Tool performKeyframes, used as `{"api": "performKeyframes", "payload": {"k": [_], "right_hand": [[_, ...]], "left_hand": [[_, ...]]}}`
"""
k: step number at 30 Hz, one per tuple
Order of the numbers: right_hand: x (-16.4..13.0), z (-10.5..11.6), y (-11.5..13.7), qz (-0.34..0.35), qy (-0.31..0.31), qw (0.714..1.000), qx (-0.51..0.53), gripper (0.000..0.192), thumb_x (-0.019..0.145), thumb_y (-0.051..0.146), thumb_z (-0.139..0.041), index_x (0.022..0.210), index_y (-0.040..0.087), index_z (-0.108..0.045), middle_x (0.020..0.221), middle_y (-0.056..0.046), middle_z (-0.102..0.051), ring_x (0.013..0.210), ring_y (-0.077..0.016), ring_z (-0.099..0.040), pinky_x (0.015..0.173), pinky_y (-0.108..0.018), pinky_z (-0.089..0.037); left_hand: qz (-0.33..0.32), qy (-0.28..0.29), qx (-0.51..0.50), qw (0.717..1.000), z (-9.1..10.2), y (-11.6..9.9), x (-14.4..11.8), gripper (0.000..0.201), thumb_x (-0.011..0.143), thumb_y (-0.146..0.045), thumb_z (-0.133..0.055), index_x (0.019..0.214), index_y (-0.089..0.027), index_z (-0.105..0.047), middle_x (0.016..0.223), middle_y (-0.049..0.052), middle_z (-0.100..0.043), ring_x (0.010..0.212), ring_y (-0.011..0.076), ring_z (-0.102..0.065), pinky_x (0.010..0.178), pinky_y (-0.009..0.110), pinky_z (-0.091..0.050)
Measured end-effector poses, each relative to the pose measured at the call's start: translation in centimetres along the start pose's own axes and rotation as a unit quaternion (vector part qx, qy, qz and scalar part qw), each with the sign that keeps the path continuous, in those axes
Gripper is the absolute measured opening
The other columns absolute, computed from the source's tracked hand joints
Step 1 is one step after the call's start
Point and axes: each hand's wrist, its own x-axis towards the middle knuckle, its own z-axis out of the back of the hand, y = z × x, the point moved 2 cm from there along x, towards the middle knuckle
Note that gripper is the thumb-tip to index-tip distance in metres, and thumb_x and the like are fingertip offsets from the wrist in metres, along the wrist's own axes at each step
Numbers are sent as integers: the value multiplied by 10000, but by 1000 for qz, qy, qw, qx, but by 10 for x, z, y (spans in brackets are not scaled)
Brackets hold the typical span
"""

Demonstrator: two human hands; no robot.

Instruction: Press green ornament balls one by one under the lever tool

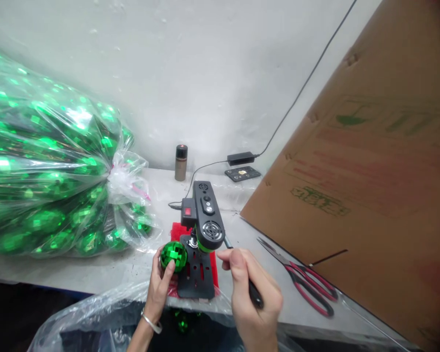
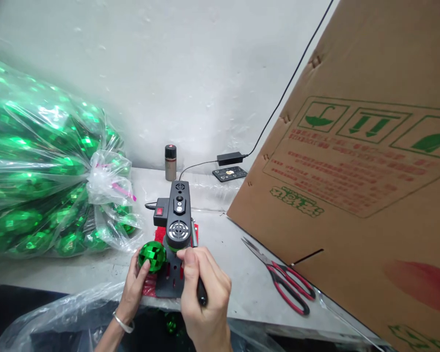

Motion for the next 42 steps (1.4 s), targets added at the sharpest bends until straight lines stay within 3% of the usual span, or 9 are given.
{"api": "performKeyframes", "payload": {"k": [7,12,16,23,29,34,37,42], "right_hand": [[2,0,1,4,1,1000,-3,240,1030,69,-524,890,192,-674,731,11,-706,606,-99,-669,586,-192,-539],[-1,2,-1,-3,5,1000,1,230,1023,64,-530,897,196,-669,745,4,-715,630,-112,-688,590,-210,-550],[-6,2,-4,0,8,1000,11,235,1022,47,-517,935,198,-675,780,7,-719,660,-100,-692,614,-190,-552],[-9,1,-6,2,2,1000,18,234,1019,39,-514,951,207,-662,800,16,-720,681,-94,-697,645,-171,-553],[-8,0,-4,5,9,1000,13,241,1016,23,-511,945,209,-647,803,32,-698,709,-66,-690,691,-137,-547],[-8,-1,-5,2,6,1000,11,247,1021,21,-505,941,213,-637,809,40,-688,708,-58,-673,684,-133,-539],[-8,0,-4,5,5,1000,11,239,1028,32,-503,943,215,-631,804,43,-685,702,-56,-669,676,-131,-534],[-9,0,-4,9,5,1000,6,241,1031,30,-492,958,212,-633,823,33,-690,736,-57,-686,707,-130,-543]], "left_hand": [[-21,60,44,997,-13,7,0,878,803,-666,-773,1490,-182,-516,1507,209,-648,1402,414,-627,1209,582,-478],[-94,85,151,980,-20,4,-3,797,754,-513,-847,1454,-217,-603,1430,173,-705,1371,416,-639,1213,626,-462],[-144,89,185,968,-22,4,-5,716,803,-456,-818,1451,-232,-609,1438,167,-684,1371,392,-640,1175,589,-520],[-171,71,197,963,-24,6,-8,690,805,-421,-804,1437,-224,-609,1411,169,-701,1348,392,-654,1167,613,-521],[-83,46,157,983,-13,2,-2,773,776,-576,-815,1434,-227,-608,1432,147,-710,1379,386,-651,1197,558,-511],[37,65,10,997,0,-2,8,843,746,-673,-821,1401,-204,-575,1420,153,-730,1376,374,-664,1185,504,-525],[43,90,-23,995,1,-3,10,839,758,-670,-830,1400,-208,-549,1396,155,-740,1328,357,-697,1148,484,-551],[14,97,42,994,-5,1,8,824,776,-620,-807,1423,-191,-531,1422,172,-716,1302,348,-703,1131,495,-554]]}}
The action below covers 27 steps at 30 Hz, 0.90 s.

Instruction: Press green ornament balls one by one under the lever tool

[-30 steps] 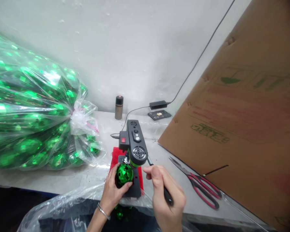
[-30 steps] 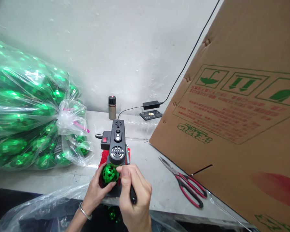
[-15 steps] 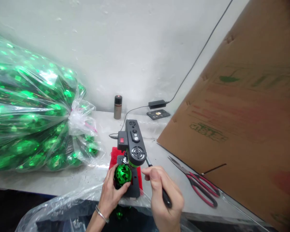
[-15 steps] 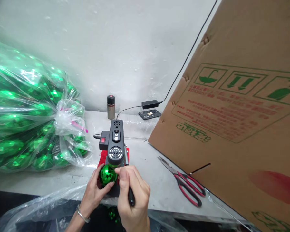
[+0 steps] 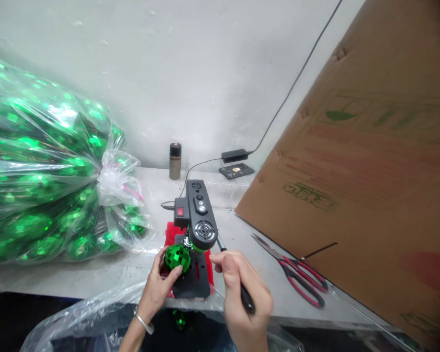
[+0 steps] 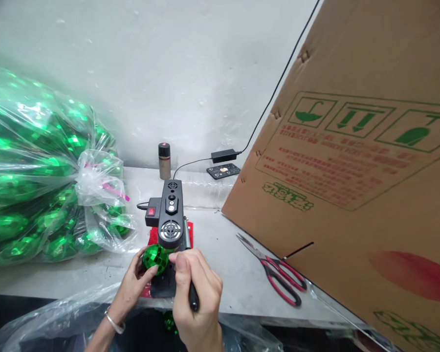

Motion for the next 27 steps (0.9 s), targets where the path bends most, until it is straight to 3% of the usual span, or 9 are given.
{"api": "performKeyframes", "payload": {"k": [6,12,17,23,27], "right_hand": [[-1,0,-1,1,3,1000,-1,231,1038,44,-497,954,212,-631,818,31,-677,733,-61,-687,705,-130,-545],[3,0,1,-8,1,1000,6,231,1048,58,-497,953,214,-638,807,35,-680,709,-58,-683,693,-128,-544],[4,1,0,-7,4,1000,7,232,1042,52,-502,960,212,-649,815,30,-690,722,-62,-694,699,-130,-552],[-1,1,-3,-2,3,1000,12,231,1021,33,-511,959,204,-653,823,5,-725,727,-87,-722,683,-154,-564],[-5,0,-6,12,-1,1000,18,249,994,6,-510,979,193,-674,818,-24,-734,728,-128,-735,647,-204,-574]], "left_hand": [[-83,-20,171,982,-13,-6,-6,741,755,-499,-818,1410,-221,-608,1363,157,-740,1304,397,-677,1163,610,-505],[-163,-46,189,967,-41,1,-7,657,798,-397,-763,1407,-215,-597,1397,168,-686,1351,386,-644,1156,614,-520],[-139,-41,188,971,-52,11,-1,749,712,-403,-838,1392,-205,-593,1390,178,-696,1343,425,-637,1181,669,-473],[-120,11,195,973,-41,13,4,772,649,-393,-858,1354,-188,-618,1340,177,-708,1334,442,-624,1163,680,-480],[-132,15,201,971,-40,12,3,758,662,-383,-857,1354,-199,-608,1329,164,-708,1308,424,-647,1156,678,-492]]}}
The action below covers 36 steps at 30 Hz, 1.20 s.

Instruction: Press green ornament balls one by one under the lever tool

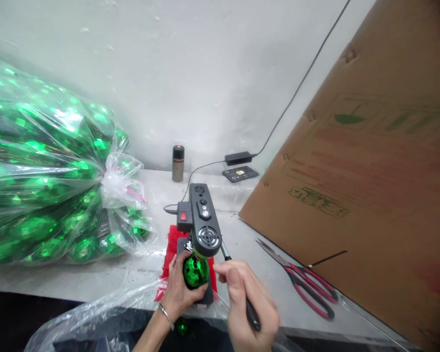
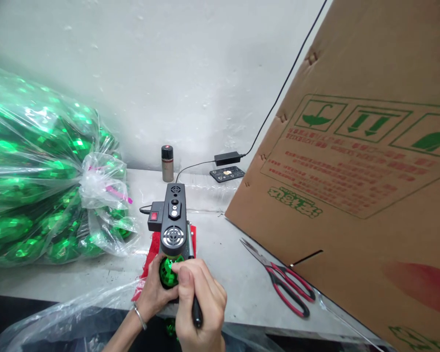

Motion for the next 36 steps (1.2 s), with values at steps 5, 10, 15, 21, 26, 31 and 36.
{"api": "performKeyframes", "payload": {"k": [5,10,15,21,26,31,36], "right_hand": [[-15,-2,-11,35,-16,999,-22,251,977,7,-508,989,187,-682,806,-22,-741,708,-140,-731,654,-238,-590],[-28,-3,-20,45,-26,998,-29,248,985,23,-513,1007,183,-701,807,-27,-750,700,-155,-738,643,-258,-588],[-29,-5,-20,34,-42,998,-34,255,995,46,-507,999,195,-715,798,-25,-752,689,-164,-737,623,-271,-575],[-32,-8,-19,19,-62,997,-37,254,1015,61,-521,977,197,-731,782,-23,-731,663,-152,-711,587,-266,-548],[-34,-9,-20,21,-74,996,-33,238,1022,82,-535,971,196,-738,774,-19,-737,667,-151,-717,600,-263,-556],[-36,-9,-20,2,-76,996,-35,236,1032,110,-545,950,204,-746,763,-23,-742,660,-165,-723,606,-277,-565],[-37,-12,-21,-10,-95,995,-20,232,1045,147,-556,940,206,-754,764,-13,-745,655,-157,-723,604,-267,-561]], "left_hand": [[-2,-9,19,1000,-3,-1,-1,772,653,-397,-846,1350,-173,-602,1309,189,-702,1311,451,-641,1130,714,-511],[-4,-13,31,999,-5,-1,0,766,638,-361,-825,1340,-151,-602,1321,208,-696,1307,459,-644,1137,742,-495],[-28,-22,45,998,-6,-4,0,739,636,-340,-831,1321,-168,-611,1294,187,-714,1272,440,-671,1113,720,-529],[-46,-22,58,997,-4,-7,0,718,664,-362,-832,1323,-185,-607,1278,168,-731,1218,419,-710,1102,698,-549],[-57,-33,64,996,-3,-8,0,704,680,-381,-832,1321,-199,-604,1268,158,-742,1186,408,-730,1081,677,-572],[-66,-42,71,994,-6,-6,0,703,676,-368,-833,1320,-198,-608,1262,166,-751,1184,411,-734,1087,679,-571],[-66,-47,75,994,-9,-3,-1,709,646,-340,-846,1303,-182,-630,1278,180,-748,1183,423,-726,1045,673,-599]]}}
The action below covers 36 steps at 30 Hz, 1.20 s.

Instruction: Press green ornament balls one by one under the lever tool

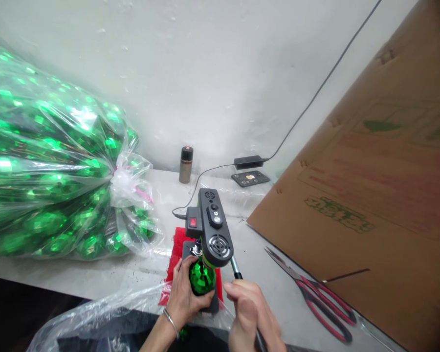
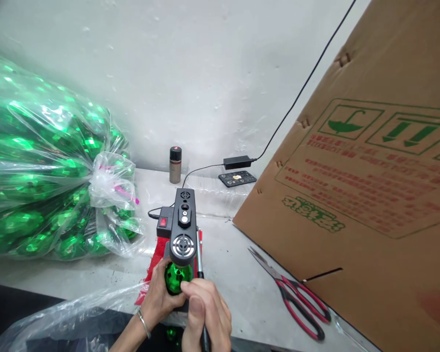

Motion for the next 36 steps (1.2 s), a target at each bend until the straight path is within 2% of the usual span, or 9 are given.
{"api": "performKeyframes", "payload": {"k": [7,11,19,24,36], "right_hand": [[-4,-4,1,-20,-31,999,-5,238,1043,169,-580,899,206,-766,744,-19,-730,642,-158,-705,592,-271,-540],[-4,-5,1,1,-43,999,-11,246,1040,162,-579,881,199,-763,726,-23,-719,623,-155,-688,576,-270,-533],[-4,-5,0,2,-46,999,-18,259,1055,179,-580,871,184,-763,735,-31,-718,637,-157,-688,599,-270,-532],[-6,-6,1,0,-53,998,-18,261,1059,177,-576,873,192,-758,738,-14,-713,653,-146,-683,638,-264,-521],[-5,-8,-4,20,-76,997,-19,300,1060,195,-577,815,183,-749,698,-8,-692,624,-136,-659,597,-258,-485]], "left_hand": [[-4,7,9,1000,0,0,0,714,639,-308,-836,1312,-179,-639,1269,177,-755,1194,423,-722,1055,674,-594],[-7,5,10,1000,-2,1,0,720,635,-305,-834,1320,-199,-634,1274,160,-758,1189,413,-727,1082,674,-578],[-21,-11,14,1000,-8,5,-2,732,629,-293,-830,1321,-169,-625,1275,191,-752,1195,437,-727,1095,714,-556],[-13,1,15,1000,-7,4,-1,740,626,-298,-829,1322,-167,-617,1292,203,-751,1214,444,-723,1109,717,-550],[-34,6,34,999,-2,0,1,724,646,-262,-806,1336,-159,-615,1283,187,-767,1205,420,-746,1080,686,-594]]}}
